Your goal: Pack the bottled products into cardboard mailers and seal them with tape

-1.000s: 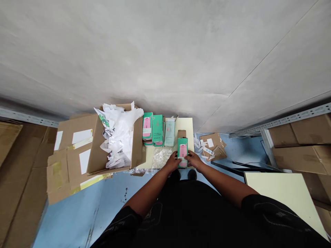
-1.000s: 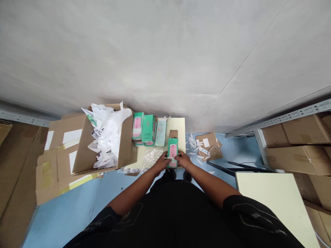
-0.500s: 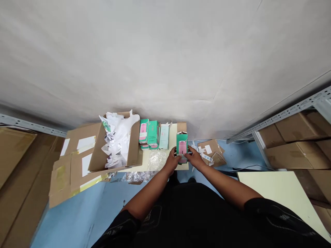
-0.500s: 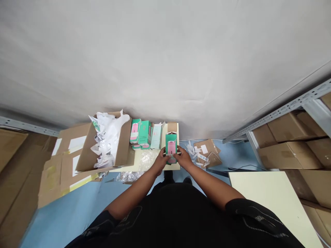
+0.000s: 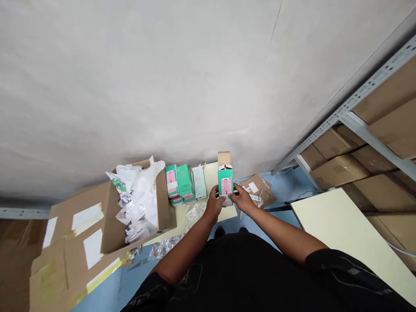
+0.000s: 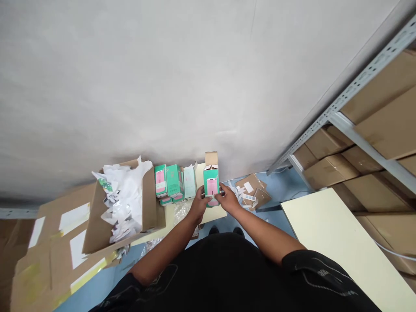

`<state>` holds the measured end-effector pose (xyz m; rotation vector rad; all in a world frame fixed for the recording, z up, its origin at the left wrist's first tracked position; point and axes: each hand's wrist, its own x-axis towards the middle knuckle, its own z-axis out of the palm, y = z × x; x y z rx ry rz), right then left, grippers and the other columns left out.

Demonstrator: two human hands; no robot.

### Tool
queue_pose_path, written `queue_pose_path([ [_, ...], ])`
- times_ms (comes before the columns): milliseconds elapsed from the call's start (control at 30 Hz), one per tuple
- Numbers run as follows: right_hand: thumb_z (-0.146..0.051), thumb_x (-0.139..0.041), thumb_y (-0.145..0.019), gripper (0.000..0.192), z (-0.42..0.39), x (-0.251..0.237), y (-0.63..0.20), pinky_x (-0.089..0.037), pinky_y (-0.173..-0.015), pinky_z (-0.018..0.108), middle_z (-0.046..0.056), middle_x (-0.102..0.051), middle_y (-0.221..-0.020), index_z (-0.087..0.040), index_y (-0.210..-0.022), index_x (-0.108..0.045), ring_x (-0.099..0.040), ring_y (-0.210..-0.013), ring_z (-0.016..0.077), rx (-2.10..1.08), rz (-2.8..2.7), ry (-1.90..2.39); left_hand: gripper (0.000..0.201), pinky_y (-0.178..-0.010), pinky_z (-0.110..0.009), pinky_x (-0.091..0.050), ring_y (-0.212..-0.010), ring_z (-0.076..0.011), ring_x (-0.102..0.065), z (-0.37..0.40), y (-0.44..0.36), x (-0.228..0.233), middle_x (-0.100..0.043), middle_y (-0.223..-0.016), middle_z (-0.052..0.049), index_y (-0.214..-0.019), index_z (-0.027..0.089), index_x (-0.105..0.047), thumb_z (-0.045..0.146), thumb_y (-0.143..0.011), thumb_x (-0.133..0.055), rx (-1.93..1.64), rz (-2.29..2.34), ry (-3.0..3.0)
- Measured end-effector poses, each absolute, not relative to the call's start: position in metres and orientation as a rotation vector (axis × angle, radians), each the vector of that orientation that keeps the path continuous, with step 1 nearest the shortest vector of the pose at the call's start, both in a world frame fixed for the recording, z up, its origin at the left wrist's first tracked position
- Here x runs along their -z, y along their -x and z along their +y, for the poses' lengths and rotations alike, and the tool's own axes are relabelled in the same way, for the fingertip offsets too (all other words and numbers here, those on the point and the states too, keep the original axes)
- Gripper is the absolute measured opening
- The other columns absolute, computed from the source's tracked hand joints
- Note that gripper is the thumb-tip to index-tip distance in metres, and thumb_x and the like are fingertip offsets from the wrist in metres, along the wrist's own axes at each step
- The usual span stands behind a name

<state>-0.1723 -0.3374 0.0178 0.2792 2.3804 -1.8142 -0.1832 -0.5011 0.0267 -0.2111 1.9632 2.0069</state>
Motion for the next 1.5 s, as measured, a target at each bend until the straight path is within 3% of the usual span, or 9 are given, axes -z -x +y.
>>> queue_pose_path([
  [300, -0.035, -0.066, -0.082, 0.064, -0.337, -0.030, 0.142, -0.054, -0.094, 0.035, 0.005, -0.066, -0.126, -0.028, -0.145, -0.058, -0.066, -0.097, 0.0204, 1.854, 2.541, -0.613, 0.067, -0.095, -0.036, -0.055, -0.119, -0.0243, -0.064, -0.491, 0.196, -0.035, -0.065, -0.135, -0.008, -0.137, 0.024, -0.052, 0.016, -0.072, -0.063, -1.941, 1.791, -0.037],
  [533, -0.037, -0.067, -0.081, 0.064, -0.300, -0.029, 0.095, -0.056, -0.089, 0.038, 0.005, -0.067, -0.123, -0.026, -0.144, -0.058, -0.067, -0.087, 0.0192, 1.972, 2.589, -0.907, 0.066, -0.093, -0.036, -0.055, -0.118, -0.0259, -0.065, -0.438, 0.181, -0.045, -0.066, -0.133, -0.008, -0.135, 0.023, -0.056, 0.015, -0.071, -0.066, -1.869, 1.634, -0.232],
  [800, -0.035, -0.068, -0.080, 0.062, -0.224, -0.037, 0.011, -0.056, -0.093, 0.041, 0.007, -0.067, -0.122, -0.025, -0.141, -0.060, -0.067, -0.094, 0.0215, 2.028, 2.679, -1.238, 0.070, -0.096, -0.038, -0.055, -0.120, -0.0265, -0.064, -0.337, 0.130, -0.051, -0.066, -0.136, -0.010, -0.137, 0.023, -0.054, 0.014, -0.069, -0.067, -1.677, 1.541, -0.465],
  [1100, -0.035, -0.067, -0.082, 0.062, -0.106, -0.039, -0.127, -0.060, -0.087, 0.037, 0.007, -0.064, -0.124, -0.027, -0.143, -0.056, -0.068, -0.088, 0.0183, 2.156, 2.583, -1.535, 0.067, -0.092, -0.036, -0.055, -0.120, -0.0262, -0.064, -0.191, 0.018, -0.057, -0.067, -0.130, -0.010, -0.135, 0.022, -0.054, 0.015, -0.069, -0.067, -1.472, 1.482, -0.692],
  [1233, -0.033, -0.067, -0.083, 0.061, -0.062, -0.039, -0.176, -0.059, -0.091, 0.040, 0.007, -0.064, -0.124, -0.027, -0.143, -0.056, -0.068, -0.092, 0.0189, 2.167, 2.590, -1.630, 0.069, -0.090, -0.035, -0.055, -0.120, -0.0257, -0.063, -0.138, -0.026, -0.060, -0.066, -0.132, -0.010, -0.137, 0.023, -0.051, 0.015, -0.070, -0.066, -1.407, 1.481, -0.714],
  [1500, -0.024, -0.066, -0.080, 0.062, -0.011, -0.032, -0.213, -0.060, -0.090, 0.040, 0.007, -0.064, -0.126, -0.029, -0.141, -0.054, -0.068, -0.103, 0.0216, 2.130, 2.552, -1.832, 0.064, -0.086, -0.033, -0.056, -0.113, -0.0235, -0.064, -0.065, -0.054, -0.064, -0.066, -0.128, -0.009, -0.126, 0.023, -0.053, 0.011, -0.065, -0.063, -1.257, 1.440, -0.785],
])
